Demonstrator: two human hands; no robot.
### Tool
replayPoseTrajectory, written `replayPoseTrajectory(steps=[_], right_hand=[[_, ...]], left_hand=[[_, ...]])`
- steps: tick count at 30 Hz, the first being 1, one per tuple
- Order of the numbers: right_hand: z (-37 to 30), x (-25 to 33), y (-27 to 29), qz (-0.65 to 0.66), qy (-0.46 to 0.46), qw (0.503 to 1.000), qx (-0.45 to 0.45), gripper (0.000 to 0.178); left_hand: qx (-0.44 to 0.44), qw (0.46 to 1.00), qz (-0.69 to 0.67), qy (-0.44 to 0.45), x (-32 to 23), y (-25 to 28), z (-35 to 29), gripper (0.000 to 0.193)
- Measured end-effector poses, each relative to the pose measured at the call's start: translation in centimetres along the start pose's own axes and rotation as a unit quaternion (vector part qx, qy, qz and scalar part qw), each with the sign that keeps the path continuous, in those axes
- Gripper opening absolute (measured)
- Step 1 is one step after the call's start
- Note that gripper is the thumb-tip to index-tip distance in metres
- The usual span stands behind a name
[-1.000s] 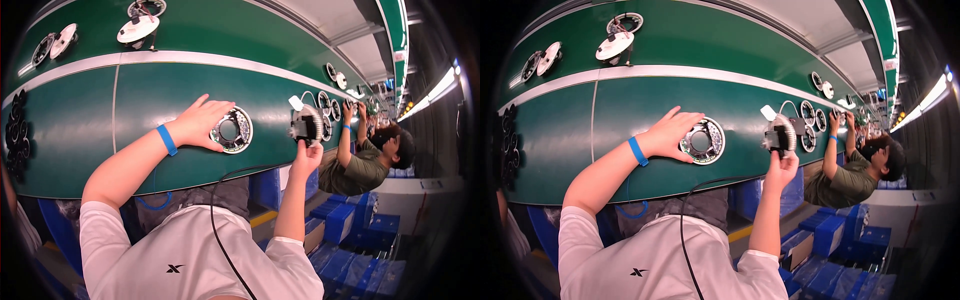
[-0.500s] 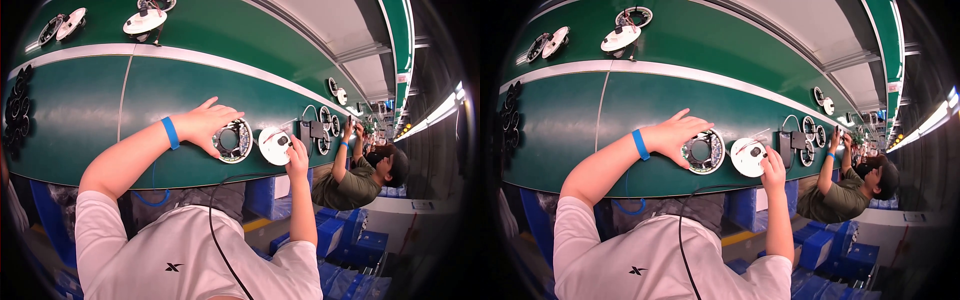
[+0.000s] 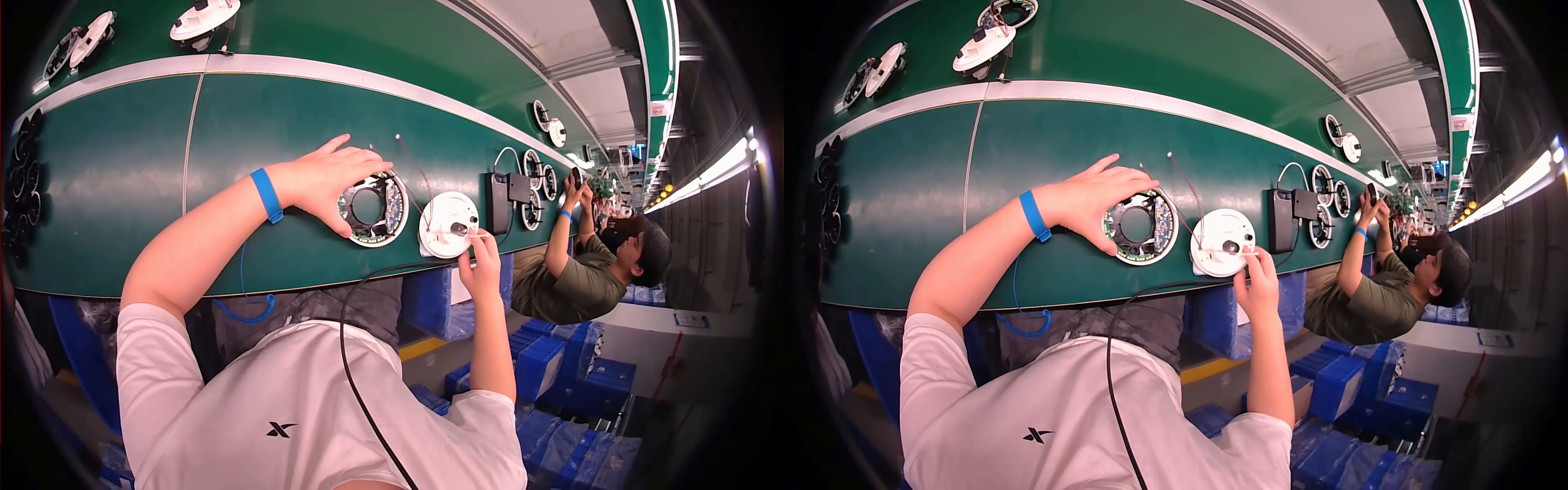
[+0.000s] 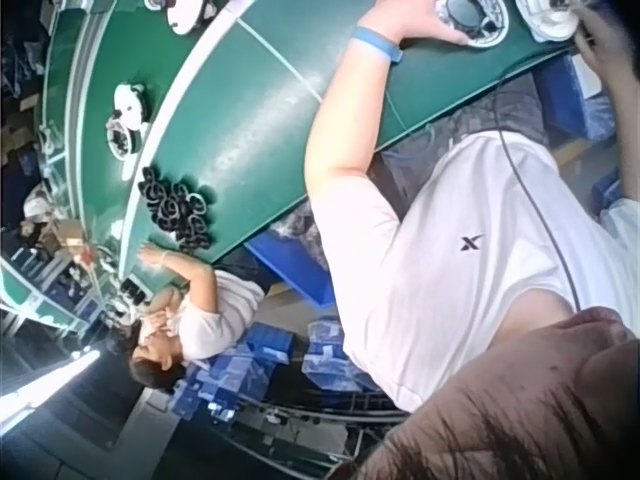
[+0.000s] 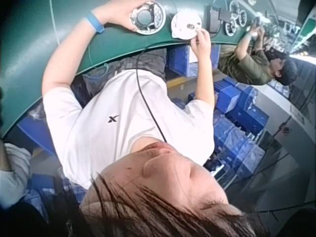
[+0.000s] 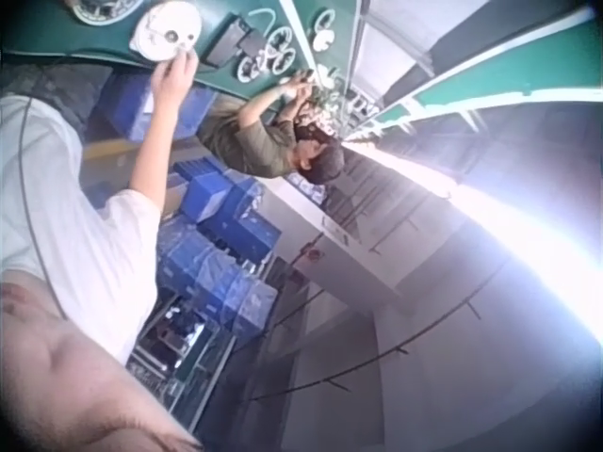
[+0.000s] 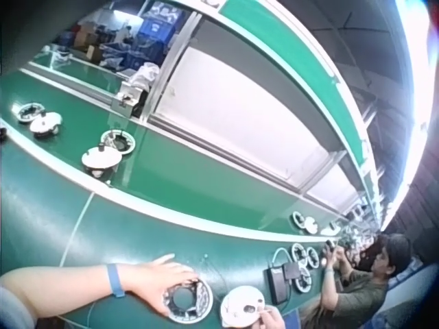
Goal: The person assembles security camera components on a conveyor line by taking circular circuit board bases and camera modules, then connecting and tucking the wiring into the base assemblies by hand.
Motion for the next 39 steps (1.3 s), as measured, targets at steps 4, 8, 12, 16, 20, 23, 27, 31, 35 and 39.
replayPoseTrajectory(steps=[4, 8, 12, 16, 20, 23, 27, 31, 35, 39], right_hand=[[-0.6, 1.5, -1.8, -0.031, -0.017, 0.999, 0.016, 0.048], [-0.4, 1.5, -2.3, 0.033, -0.096, 0.995, 0.019, 0.041], [-0.7, 2.0, 0.8, 0.034, -0.074, 0.993, -0.086, 0.031], [1.7, 4.5, 4.0, 0.045, -0.075, 0.986, -0.14, 0.021], [0.9, -0.9, -1.0, 0.3, -0.251, 0.92, 0.016, 0.019], [0.5, -0.6, -1.5, 0.302, -0.262, 0.917, 0.006, 0.019], [-0.5, 0.0, -2.6, 0.377, -0.259, 0.889, -0.006, 0.014], [-0.3, 1.7, -3.0, 0.412, -0.238, 0.879, -0.025, 0.012], [0.8, 3.6, -3.7, 0.45, -0.167, 0.877, -0.015, 0.019], [2.6, 6.0, -3.9, 0.437, -0.109, 0.893, 0.003, 0.02]], left_hand=[[-0.007, 1.0, -0.009, -0.005, 0.0, 0.1, 0.0, 0.12], [-0.007, 1.0, -0.019, -0.002, 0.0, 0.1, -0.3, 0.121], [-0.005, 1.0, -0.027, -0.005, -0.3, 0.2, 0.0, 0.12], [-0.01, 1.0, -0.016, -0.004, -0.2, 0.2, -0.4, 0.118], [-0.017, 1.0, -0.019, -0.013, -0.2, 0.2, -0.3, 0.116], [-0.02, 1.0, -0.016, -0.013, -0.2, 0.1, -0.3, 0.116], [-0.012, 1.0, -0.022, -0.007, -0.2, 0.2, -0.5, 0.116], [-0.015, 1.0, -0.021, -0.008, 0.1, 0.0, -0.6, 0.118], [-0.023, 1.0, -0.006, -0.013, 0.1, 0.0, -0.6, 0.116], [-0.022, 1.0, -0.013, -0.009, 0.1, 0.1, -0.6, 0.116]])
Point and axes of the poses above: each hand's wrist, its own z-axis towards the middle knuckle, its own y-axis out of the back of the hand, x = y × z, the point moved 9 cm from there along z, towards the middle knuckle, and after that the axes turned 1 degree about z, right-handed, at the moved point
